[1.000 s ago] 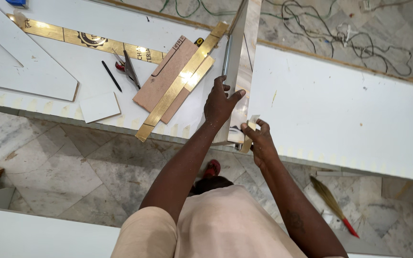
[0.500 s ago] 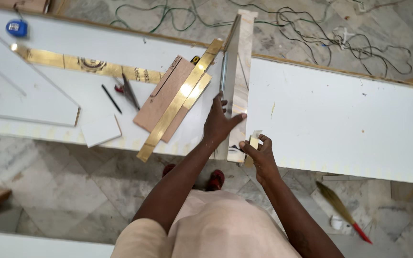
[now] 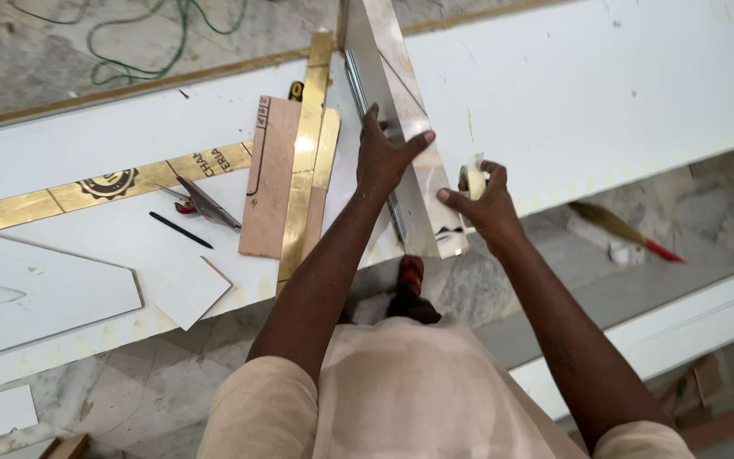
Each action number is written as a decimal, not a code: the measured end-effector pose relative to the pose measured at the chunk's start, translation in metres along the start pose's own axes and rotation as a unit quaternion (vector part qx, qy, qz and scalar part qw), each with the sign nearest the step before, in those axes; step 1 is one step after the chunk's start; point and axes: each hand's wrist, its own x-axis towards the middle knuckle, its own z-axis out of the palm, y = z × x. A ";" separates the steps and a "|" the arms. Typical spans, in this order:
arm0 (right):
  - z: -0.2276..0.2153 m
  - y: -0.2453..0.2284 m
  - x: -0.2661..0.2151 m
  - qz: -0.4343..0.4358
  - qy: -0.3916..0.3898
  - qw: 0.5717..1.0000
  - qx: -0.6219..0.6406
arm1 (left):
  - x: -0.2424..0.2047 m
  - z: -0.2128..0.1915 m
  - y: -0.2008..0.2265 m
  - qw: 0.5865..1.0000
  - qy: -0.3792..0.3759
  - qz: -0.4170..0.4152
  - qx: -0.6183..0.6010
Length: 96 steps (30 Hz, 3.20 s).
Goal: The person applies masking tape to the edges of a long marble-patterned molding piece. They smooth the tape along the edges and corners, then use a roll of tape to cover additional sections of the molding on a workbench.
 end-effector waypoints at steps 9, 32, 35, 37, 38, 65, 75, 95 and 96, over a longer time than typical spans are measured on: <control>-0.005 0.001 -0.050 0.025 0.034 0.996 -0.074 | -0.003 -0.003 0.010 0.999 -0.022 -0.011 0.025; 0.000 0.013 -0.054 0.016 0.049 0.998 -0.031 | -0.111 -0.003 -0.081 0.970 -0.148 0.172 0.090; 0.003 0.006 -0.057 0.018 0.051 0.998 -0.033 | -0.108 -0.008 -0.081 0.964 -0.156 0.178 0.122; 0.003 0.007 -0.058 0.021 0.055 0.998 -0.038 | -0.105 -0.013 -0.082 0.960 -0.168 0.179 0.133; 0.003 0.009 -0.057 0.021 0.056 0.997 -0.042 | -0.103 -0.015 -0.083 0.959 -0.172 0.179 0.138; 0.003 0.002 -0.024 0.064 0.045 0.996 -0.035 | -0.056 -0.011 -0.011 0.993 -0.071 0.083 0.033; 0.004 -0.015 -0.033 0.094 0.035 0.991 -0.084 | 0.018 -0.026 0.033 0.990 0.087 0.086 0.076; 0.015 -0.026 0.050 -0.038 0.035 0.996 -0.075 | 0.072 -0.010 0.037 0.993 0.084 0.039 0.073; 0.016 -0.031 0.059 -0.058 0.040 0.993 -0.094 | 0.072 -0.010 0.037 0.993 0.084 0.042 0.074</control>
